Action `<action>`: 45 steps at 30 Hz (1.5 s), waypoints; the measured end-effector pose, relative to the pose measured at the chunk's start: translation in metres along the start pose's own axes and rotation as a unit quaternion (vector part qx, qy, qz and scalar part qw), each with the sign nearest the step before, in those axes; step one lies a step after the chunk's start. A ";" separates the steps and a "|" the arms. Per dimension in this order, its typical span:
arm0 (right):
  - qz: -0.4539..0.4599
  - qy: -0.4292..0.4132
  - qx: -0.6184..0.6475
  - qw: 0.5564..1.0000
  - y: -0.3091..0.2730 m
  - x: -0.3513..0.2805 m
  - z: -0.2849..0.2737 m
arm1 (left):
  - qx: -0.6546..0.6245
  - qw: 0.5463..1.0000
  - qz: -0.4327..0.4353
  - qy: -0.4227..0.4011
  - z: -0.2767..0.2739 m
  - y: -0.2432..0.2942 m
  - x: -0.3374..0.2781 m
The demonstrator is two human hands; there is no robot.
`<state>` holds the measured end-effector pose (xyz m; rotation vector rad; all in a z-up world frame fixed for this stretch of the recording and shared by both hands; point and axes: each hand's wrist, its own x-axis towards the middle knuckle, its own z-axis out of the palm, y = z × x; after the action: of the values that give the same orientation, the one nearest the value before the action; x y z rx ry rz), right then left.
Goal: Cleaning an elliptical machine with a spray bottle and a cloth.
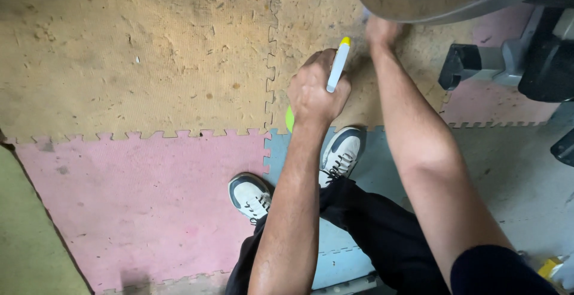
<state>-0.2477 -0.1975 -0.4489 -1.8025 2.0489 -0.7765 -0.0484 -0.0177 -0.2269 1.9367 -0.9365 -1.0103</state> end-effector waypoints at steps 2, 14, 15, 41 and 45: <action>0.014 -0.003 0.005 1.000 -0.025 -0.008 0.030 | -0.006 1.000 0.006 0.010 -0.009 -0.004 0.000; -0.354 -0.109 -0.037 0.928 -0.107 -0.085 0.022 | 0.015 0.998 0.025 0.054 -0.034 -0.029 0.015; -0.437 -0.088 -0.072 0.893 -0.087 -0.077 0.029 | 0.014 0.999 0.013 0.046 -0.034 -0.027 0.017; -0.290 -0.140 -0.035 0.946 -0.162 -0.073 0.025 | -0.050 0.994 0.024 0.097 -0.069 -0.020 0.004; -0.395 -0.171 -0.038 0.902 -0.187 -0.078 0.024 | -0.040 0.994 0.021 0.095 -0.078 -0.018 0.005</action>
<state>-0.0687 -0.1381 -0.3699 -2.6179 1.1055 -0.4937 0.0264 0.0077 -0.2114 1.9011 -0.8133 -0.8119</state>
